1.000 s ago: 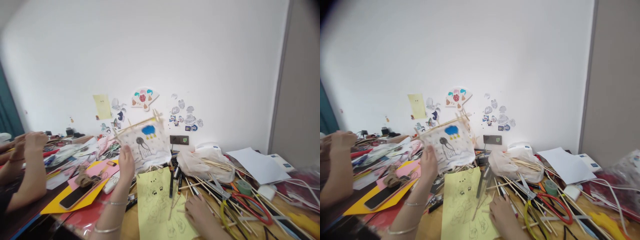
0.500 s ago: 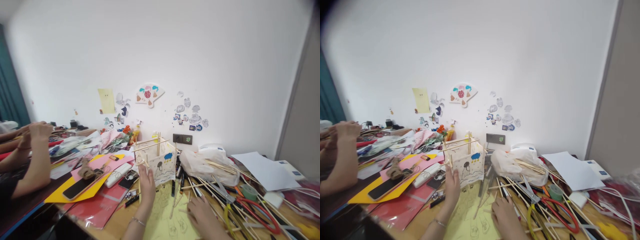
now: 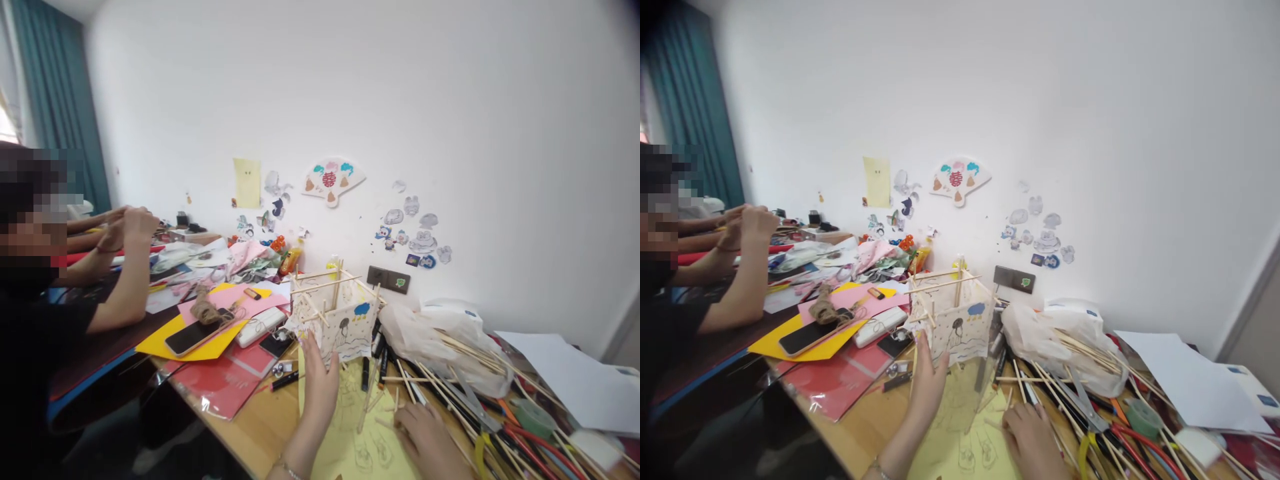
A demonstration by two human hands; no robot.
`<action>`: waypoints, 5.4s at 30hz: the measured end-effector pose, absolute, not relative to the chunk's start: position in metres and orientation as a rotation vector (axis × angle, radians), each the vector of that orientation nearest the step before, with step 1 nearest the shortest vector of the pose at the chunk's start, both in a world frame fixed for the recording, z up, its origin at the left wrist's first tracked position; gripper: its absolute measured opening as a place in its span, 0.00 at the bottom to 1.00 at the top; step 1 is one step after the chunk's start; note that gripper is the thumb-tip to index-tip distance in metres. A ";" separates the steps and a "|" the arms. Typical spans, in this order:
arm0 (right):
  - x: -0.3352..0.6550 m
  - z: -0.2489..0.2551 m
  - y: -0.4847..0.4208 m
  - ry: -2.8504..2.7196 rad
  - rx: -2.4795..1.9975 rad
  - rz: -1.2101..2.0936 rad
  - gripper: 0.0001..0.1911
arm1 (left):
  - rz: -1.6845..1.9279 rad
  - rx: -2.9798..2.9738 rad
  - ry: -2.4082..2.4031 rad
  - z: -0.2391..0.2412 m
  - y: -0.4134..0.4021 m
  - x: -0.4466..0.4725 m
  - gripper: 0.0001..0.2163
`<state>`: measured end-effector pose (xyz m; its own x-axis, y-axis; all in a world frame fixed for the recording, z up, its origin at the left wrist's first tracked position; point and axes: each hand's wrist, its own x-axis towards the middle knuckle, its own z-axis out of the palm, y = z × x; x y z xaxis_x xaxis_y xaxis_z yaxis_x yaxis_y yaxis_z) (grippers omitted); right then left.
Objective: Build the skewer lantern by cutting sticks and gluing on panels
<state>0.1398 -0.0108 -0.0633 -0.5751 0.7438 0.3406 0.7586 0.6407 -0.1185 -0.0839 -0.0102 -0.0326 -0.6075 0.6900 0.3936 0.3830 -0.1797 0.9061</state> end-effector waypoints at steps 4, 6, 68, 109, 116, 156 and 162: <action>0.142 -0.064 -0.010 -2.521 -1.168 -0.019 0.08 | 1.839 1.255 1.828 -0.032 -0.016 -0.077 0.31; 0.143 -0.064 -0.010 -2.518 -1.164 0.007 0.08 | 1.814 1.268 1.837 -0.029 -0.020 -0.073 0.31; 0.140 -0.053 -0.018 -2.515 -1.191 -0.040 0.08 | 2.315 1.710 2.064 -0.007 -0.008 -0.035 0.24; 0.141 -0.059 -0.015 -2.523 -1.224 0.014 0.07 | 1.789 1.475 2.119 -0.011 0.045 -0.215 0.11; 0.141 -0.054 -0.019 -2.532 -1.228 0.043 0.08 | 1.864 1.470 2.011 -0.010 0.044 -0.216 0.12; 0.140 -0.053 -0.019 -2.512 -1.207 0.040 0.08 | 2.013 1.411 1.756 -0.020 0.056 -0.224 0.16; 0.140 -0.053 -0.018 -2.518 -1.220 0.067 0.08 | 2.044 1.325 1.670 -0.021 0.063 -0.225 0.14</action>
